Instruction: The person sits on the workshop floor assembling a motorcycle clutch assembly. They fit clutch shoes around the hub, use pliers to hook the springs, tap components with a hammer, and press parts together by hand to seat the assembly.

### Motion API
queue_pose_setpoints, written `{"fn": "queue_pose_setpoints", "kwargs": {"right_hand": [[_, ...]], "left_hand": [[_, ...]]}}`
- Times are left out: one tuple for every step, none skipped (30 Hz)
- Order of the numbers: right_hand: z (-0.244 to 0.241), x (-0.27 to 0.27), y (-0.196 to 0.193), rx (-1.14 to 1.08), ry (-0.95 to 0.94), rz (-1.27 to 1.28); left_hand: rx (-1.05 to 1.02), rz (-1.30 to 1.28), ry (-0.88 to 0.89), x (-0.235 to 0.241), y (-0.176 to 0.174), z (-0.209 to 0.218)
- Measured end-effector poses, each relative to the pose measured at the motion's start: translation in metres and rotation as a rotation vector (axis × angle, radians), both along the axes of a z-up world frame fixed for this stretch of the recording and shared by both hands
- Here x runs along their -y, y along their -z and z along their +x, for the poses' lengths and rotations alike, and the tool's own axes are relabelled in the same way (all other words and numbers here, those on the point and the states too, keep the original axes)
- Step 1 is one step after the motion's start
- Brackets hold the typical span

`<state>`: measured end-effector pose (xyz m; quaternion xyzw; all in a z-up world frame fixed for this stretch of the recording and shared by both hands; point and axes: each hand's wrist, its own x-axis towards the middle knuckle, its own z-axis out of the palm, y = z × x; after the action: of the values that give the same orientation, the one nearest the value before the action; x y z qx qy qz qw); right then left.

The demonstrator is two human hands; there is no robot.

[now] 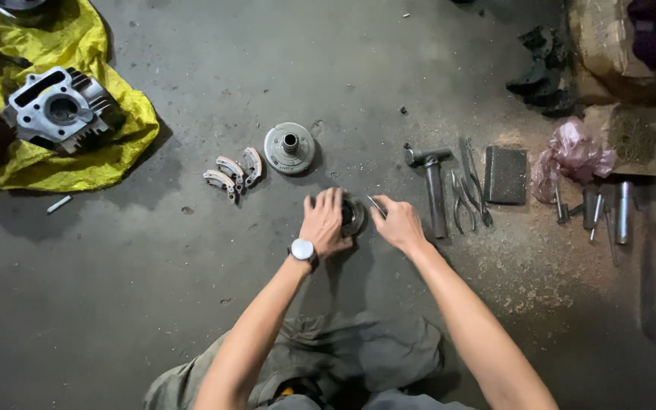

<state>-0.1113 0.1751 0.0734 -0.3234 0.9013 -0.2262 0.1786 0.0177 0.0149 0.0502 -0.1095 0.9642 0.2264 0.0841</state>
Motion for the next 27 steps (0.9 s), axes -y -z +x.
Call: {"fn": "queue_pose_setpoints", "kwargs": {"right_hand": [[0.002,0.0,-0.002,-0.02,-0.042,0.049],[0.004,0.001,-0.003,-0.039,-0.084,0.099],[0.007,0.004,-0.003,-0.057,-0.13,0.147],[0.01,0.007,-0.003,-0.116,-0.189,0.053],[0.013,0.009,-0.002,-0.175,-0.246,-0.041],[0.015,0.011,-0.001,-0.235,-0.302,-0.135],[0.015,0.015,0.0,-0.257,-0.333,-0.151],[0.015,0.019,0.001,-0.28,-0.363,-0.167],[0.015,0.021,0.002,-0.301,-0.394,-0.182],[0.015,0.023,0.003,-0.298,-0.402,-0.179],[0.015,0.026,0.005,-0.295,-0.41,-0.178],[0.015,0.029,0.007,-0.293,-0.418,-0.177],[0.015,0.03,0.009,-0.294,-0.42,-0.164],[0.015,0.031,0.011,-0.296,-0.422,-0.151],[0.016,0.03,0.013,-0.296,-0.422,-0.135],[0.015,0.03,0.016,-0.3,-0.427,-0.149],[0.015,0.03,0.018,-0.303,-0.431,-0.161],[0.014,0.029,0.02,-0.307,-0.434,-0.174],[0.013,0.029,0.022,-0.312,-0.442,-0.138],[0.012,0.03,0.024,-0.318,-0.45,-0.102],[0.01,0.03,0.025,-0.324,-0.46,-0.067],[0.007,0.031,0.025,-0.36,-0.521,-0.034],[0.002,0.031,0.025,-0.396,-0.584,0.0],[-0.004,0.031,0.025,-0.432,-0.647,0.035],[-0.01,0.032,0.025,-0.423,-0.695,0.055],[-0.018,0.034,0.024,-0.413,-0.743,0.075],[-0.025,0.038,0.023,-0.404,-0.79,0.092]], "left_hand": [[-0.04,0.01,-0.079,-0.005,0.0,0.006],[-0.081,0.02,-0.158,-0.01,-0.001,0.013],[-0.12,0.028,-0.24,-0.012,-0.001,0.019],[-0.115,0.014,-0.212,-0.011,0.0,0.021],[-0.111,-0.001,-0.183,-0.008,0.0,0.024],[-0.108,-0.015,-0.153,-0.006,0.001,0.027],[-0.098,-0.022,-0.139,-0.004,0.002,0.027],[-0.089,-0.028,-0.125,-0.003,0.003,0.027],[-0.079,-0.034,-0.113,-0.002,0.004,0.028],[-0.095,-0.033,-0.115,-0.002,0.006,0.028],[-0.112,-0.033,-0.117,-0.002,0.007,0.028],[-0.128,-0.033,-0.119,-0.003,0.008,0.028],[-0.12,-0.04,-0.114,-0.002,0.008,0.027],[-0.111,-0.047,-0.108,-0.002,0.009,0.026],[-0.102,-0.052,-0.1,-0.002,0.009,0.026],[-0.111,-0.05,-0.102,-0.002,0.009,0.026],[-0.121,-0.048,-0.103,-0.002,0.008,0.026],[-0.13,-0.046,-0.103,-0.001,0.007,0.026],[-0.124,-0.046,-0.104,-0.002,0.006,0.026],[-0.118,-0.046,-0.105,-0.001,0.005,0.026],[-0.113,-0.046,-0.109,-0.001,0.004,0.026],[-0.108,-0.026,-0.111,0.0,0.004,0.026],[-0.104,-0.005,-0.116,0.002,0.005,0.025],[-0.1,0.017,-0.121,0.004,0.009,0.023],[-0.128,0.082,-0.163,0.007,0.015,0.022],[-0.155,0.147,-0.205,0.011,0.023,0.02],[-0.183,0.208,-0.248,0.016,0.032,0.017]]}}
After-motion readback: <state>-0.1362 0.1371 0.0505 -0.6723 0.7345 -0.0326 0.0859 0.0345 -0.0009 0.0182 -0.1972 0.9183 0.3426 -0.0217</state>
